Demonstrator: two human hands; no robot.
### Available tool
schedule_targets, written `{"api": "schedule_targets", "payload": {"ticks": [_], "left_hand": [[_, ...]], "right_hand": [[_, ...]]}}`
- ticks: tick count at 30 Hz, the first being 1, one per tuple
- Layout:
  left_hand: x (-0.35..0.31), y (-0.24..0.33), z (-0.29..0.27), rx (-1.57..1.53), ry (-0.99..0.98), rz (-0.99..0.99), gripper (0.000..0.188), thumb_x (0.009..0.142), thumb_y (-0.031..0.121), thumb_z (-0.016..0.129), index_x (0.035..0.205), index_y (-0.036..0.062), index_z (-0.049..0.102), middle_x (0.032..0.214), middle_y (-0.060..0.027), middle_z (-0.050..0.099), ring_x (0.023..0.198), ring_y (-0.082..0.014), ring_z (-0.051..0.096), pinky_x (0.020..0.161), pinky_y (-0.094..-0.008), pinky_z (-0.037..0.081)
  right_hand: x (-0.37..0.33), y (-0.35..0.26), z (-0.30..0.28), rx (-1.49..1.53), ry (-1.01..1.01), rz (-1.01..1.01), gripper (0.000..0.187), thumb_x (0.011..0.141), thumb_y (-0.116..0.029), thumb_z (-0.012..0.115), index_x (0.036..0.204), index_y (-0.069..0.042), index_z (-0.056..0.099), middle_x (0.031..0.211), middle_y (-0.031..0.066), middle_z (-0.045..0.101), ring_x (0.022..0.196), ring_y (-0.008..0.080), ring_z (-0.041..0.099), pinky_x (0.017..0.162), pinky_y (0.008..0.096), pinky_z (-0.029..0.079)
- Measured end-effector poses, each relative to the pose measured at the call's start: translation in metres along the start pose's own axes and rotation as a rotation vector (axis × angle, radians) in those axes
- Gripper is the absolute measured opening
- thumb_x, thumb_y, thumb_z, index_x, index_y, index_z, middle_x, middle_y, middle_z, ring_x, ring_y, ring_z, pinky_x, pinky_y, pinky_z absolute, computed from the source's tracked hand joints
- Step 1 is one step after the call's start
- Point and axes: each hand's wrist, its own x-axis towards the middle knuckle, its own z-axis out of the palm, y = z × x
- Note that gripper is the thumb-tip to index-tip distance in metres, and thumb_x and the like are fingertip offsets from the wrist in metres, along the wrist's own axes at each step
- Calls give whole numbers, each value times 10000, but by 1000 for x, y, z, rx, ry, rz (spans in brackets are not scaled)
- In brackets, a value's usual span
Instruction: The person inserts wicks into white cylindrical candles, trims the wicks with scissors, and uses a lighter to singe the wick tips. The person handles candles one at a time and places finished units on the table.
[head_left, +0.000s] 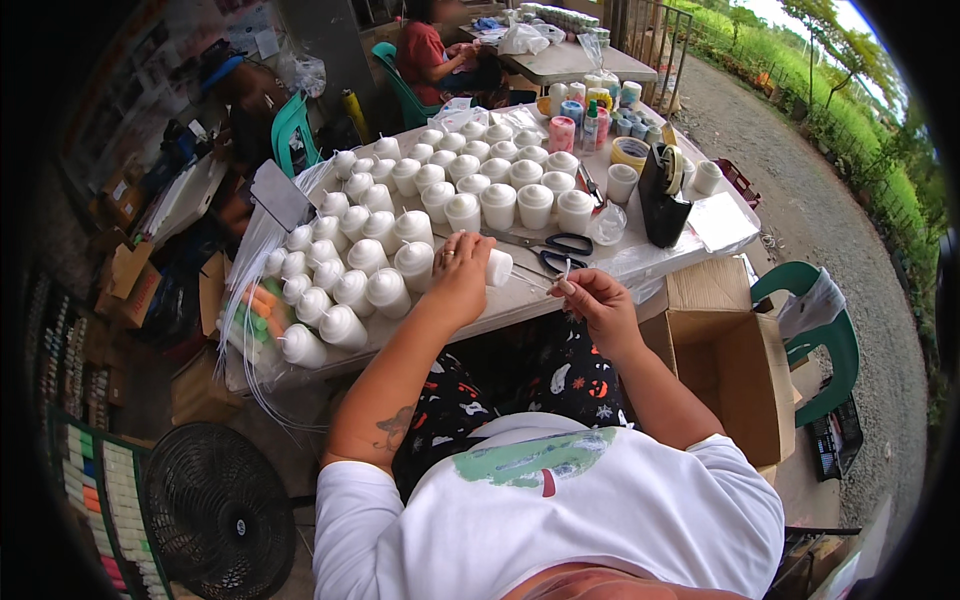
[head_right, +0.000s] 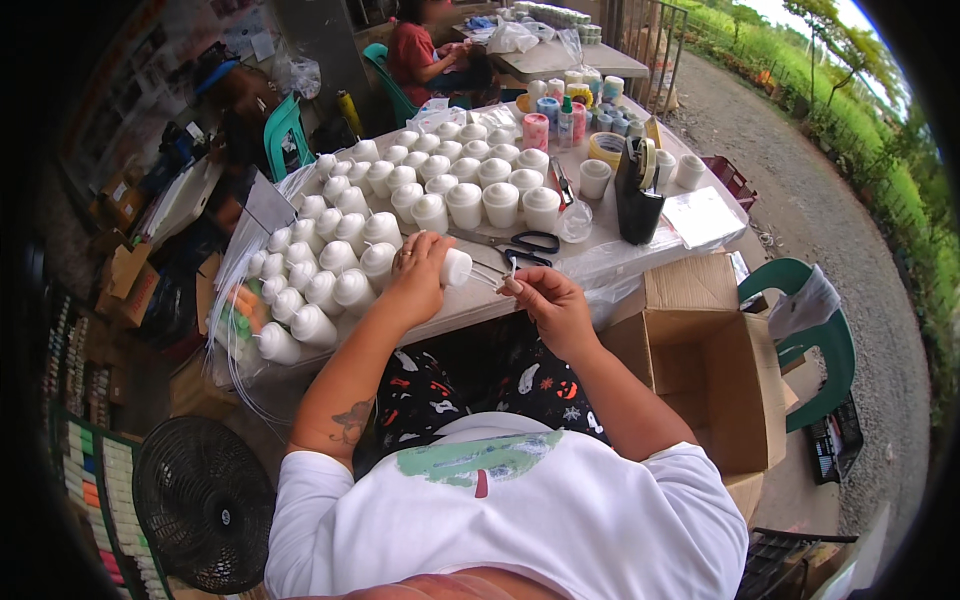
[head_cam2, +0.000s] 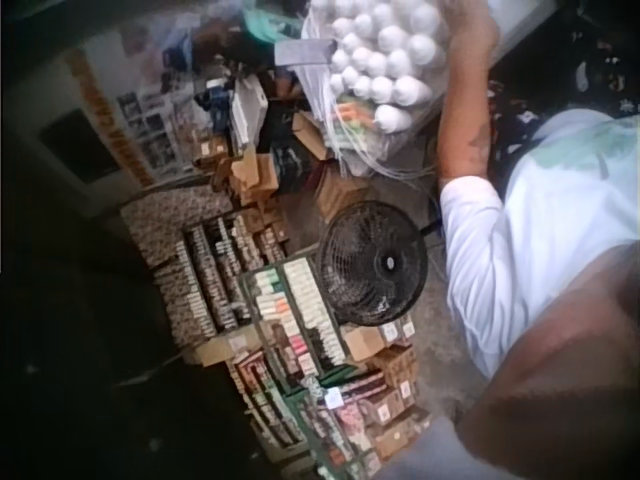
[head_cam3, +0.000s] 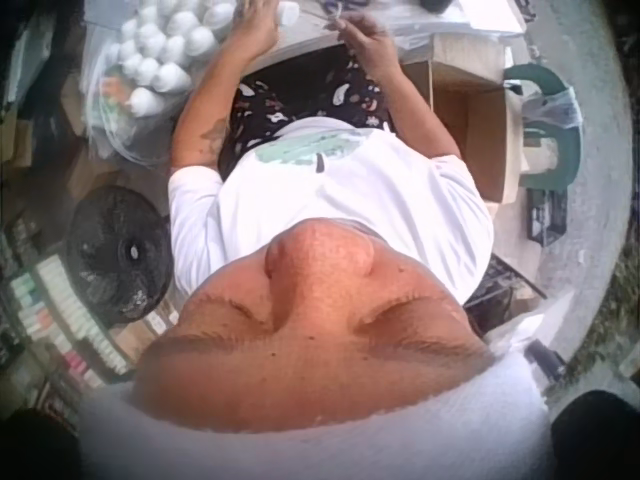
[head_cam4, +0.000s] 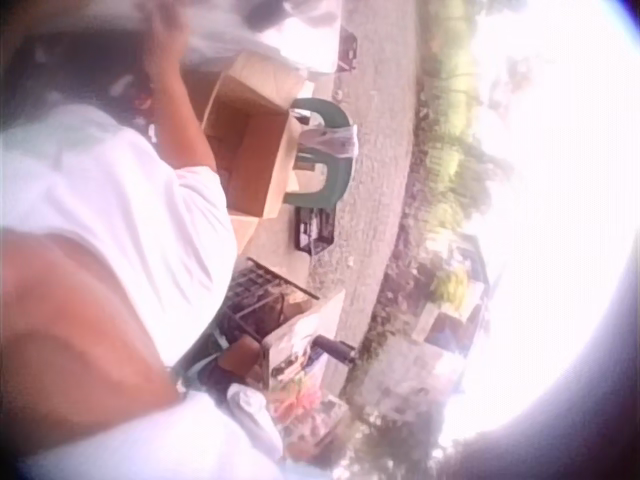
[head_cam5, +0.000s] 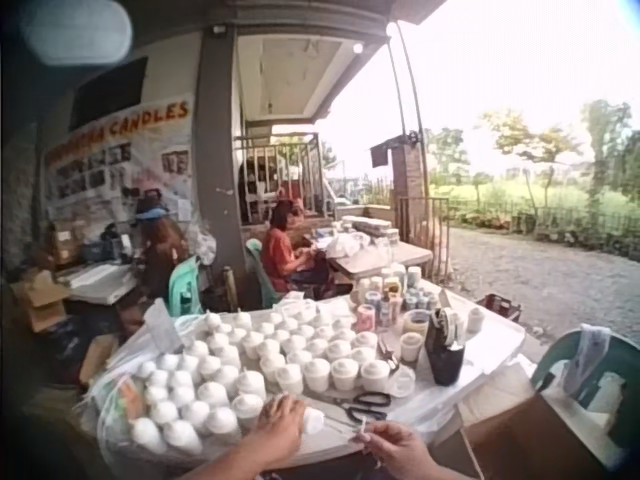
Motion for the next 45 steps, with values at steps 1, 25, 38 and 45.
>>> {"api": "schedule_targets", "payload": {"ticks": [1, 25, 38, 45], "left_hand": [[1, -2, 8, 80, 26, 12, 605, 776, 9, 550, 1366, 65, 426, 1332, -130, 406, 1319, -367, 327, 1117, -474, 239], [-16, 61, 38, -1745, 229, -168, 76, 919, 101, 638, 958, 39, 619, 887, -19, 632, 843, -89, 585, 780, -229, 476], [-11, 62, 53, -1458, -106, -102, 271, 992, 236, 524, 1149, 21, 572, 848, -42, 630, 738, -103, 606, 645, -248, 509], [-8, 65, 60, -1136, 210, -119, 140, 938, 151, 612, 985, 20, 599, 737, -47, 627, 667, -92, 571, 608, -253, 473]], "right_hand": [[2, 3, -2, 1, -5, 18, 129, 931, -162, 633, 1018, -67, 632, 884, 10, 687, 714, 26, 545, 604, 172, 398], [8, 12, 9, 58, -82, 70, 182, 913, -138, 645, 1052, -28, 688, 1256, 73, 497, 1126, 150, 522, 981, 303, 425], [11, 5, -4, -881, 187, -470, 111, 818, -120, 709, 928, -103, 705, 1113, 52, 603, 1194, 271, 466, 1013, 412, 334], [9, 7, -10, -1075, 108, -461, 113, 806, -94, 710, 916, -108, 686, 970, 29, 643, 1030, 241, 572, 972, 413, 341]]}}
